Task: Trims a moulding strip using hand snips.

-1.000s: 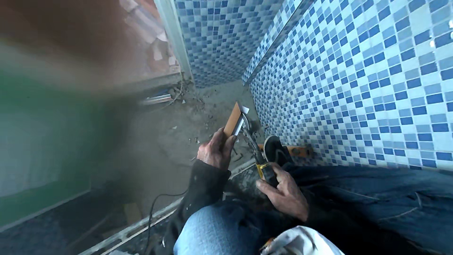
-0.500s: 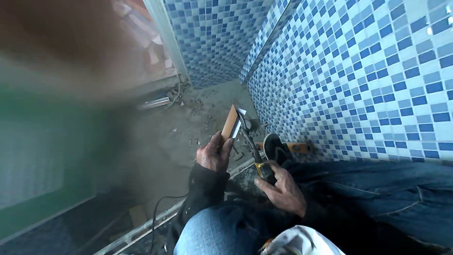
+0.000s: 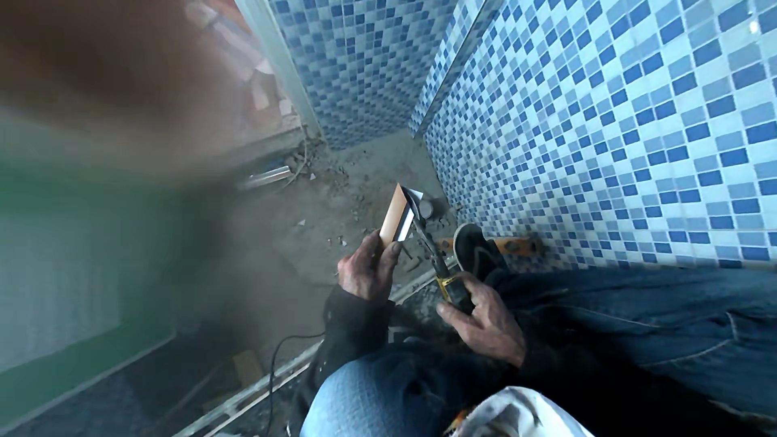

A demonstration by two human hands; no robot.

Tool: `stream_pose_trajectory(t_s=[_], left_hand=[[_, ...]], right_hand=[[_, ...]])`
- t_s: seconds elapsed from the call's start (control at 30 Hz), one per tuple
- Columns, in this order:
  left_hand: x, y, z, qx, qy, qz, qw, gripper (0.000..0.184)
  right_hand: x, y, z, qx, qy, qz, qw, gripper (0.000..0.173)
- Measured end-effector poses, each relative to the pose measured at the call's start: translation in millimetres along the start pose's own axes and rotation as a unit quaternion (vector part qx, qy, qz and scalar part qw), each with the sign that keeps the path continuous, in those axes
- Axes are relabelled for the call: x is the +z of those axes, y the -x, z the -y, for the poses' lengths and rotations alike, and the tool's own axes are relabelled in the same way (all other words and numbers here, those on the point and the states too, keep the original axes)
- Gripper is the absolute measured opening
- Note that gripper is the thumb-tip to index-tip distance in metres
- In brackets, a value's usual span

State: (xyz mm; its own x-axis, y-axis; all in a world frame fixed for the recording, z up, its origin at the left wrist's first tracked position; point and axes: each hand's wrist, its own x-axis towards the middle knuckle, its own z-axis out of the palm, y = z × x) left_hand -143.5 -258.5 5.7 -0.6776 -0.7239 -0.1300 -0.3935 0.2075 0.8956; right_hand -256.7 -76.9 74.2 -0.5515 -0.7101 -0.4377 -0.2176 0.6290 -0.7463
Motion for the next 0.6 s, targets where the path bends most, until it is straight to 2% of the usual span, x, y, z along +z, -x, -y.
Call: stream_pose_trajectory(t_s=[0.13,0.47,0.6], left_hand=[[-0.5,0.2,1.2,-0.002,-0.001,0.012,1.000,0.045],[0.4,0.1,-1.1,-0.009,0.014,0.032,0.999,0.047],[-2.6,-0.5,-1.7,-0.018,0.028,0.046,0.998,0.046]], right_hand=[[5.2,1.6,-4.2,-0.017,0.035,-0.022,0.999,0.040],[21.4,-1.8,-7.5,-0.022,-0.006,-0.040,0.999,0.044],[29.0,-7.8,-12.8,-0.026,0.012,-0.053,0.998,0.046]])
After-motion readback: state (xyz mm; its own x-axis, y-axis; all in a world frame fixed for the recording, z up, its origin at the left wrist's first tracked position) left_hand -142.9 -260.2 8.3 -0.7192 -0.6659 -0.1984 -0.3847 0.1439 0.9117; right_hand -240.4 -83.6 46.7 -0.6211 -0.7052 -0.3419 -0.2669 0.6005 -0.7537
